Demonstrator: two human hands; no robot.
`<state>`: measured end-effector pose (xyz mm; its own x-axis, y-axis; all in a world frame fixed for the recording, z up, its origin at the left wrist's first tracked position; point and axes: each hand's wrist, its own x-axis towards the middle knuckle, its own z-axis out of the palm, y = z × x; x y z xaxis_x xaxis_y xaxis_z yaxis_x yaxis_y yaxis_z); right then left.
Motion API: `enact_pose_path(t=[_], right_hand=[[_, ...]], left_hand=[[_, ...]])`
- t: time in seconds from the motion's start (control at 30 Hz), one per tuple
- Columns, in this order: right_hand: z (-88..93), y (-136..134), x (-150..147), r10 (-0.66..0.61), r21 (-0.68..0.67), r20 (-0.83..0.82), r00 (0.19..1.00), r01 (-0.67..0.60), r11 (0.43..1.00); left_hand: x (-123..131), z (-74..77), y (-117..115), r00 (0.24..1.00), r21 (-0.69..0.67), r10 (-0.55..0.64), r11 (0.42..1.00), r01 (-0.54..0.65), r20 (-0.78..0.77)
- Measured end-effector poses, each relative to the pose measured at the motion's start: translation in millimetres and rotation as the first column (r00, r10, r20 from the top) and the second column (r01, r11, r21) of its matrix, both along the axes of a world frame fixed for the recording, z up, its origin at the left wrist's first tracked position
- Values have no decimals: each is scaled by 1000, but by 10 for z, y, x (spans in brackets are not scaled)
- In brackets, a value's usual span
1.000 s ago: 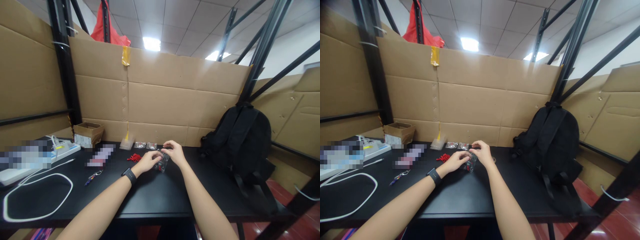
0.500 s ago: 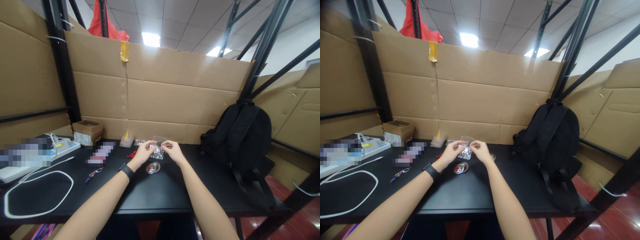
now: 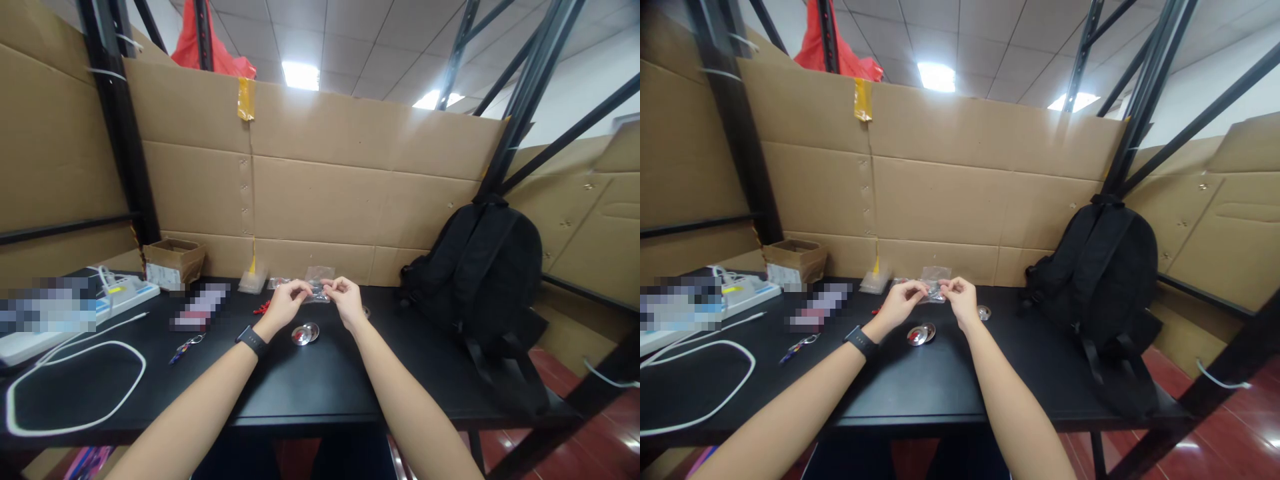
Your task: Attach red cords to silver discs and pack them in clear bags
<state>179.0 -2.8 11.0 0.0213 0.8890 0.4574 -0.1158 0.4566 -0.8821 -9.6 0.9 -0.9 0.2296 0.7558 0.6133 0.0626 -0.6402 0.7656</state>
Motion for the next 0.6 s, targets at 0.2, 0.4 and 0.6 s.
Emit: enact_pose_path(t=[0.2,0.4,0.6], right_hand=[[104,-74,115,116,6,209,971,-120,993],[254,-193,179,195,35,296,935,-214,976],[266,-197,191,187,62,227,956,-206,977]], left_hand=[[-44,76,-64,989,-66,-124,991,118,-85],[-142,159,-120,973,-97,-167,983,153,-157],[-125,184,-164,973,-86,-197,979,187,-121]])
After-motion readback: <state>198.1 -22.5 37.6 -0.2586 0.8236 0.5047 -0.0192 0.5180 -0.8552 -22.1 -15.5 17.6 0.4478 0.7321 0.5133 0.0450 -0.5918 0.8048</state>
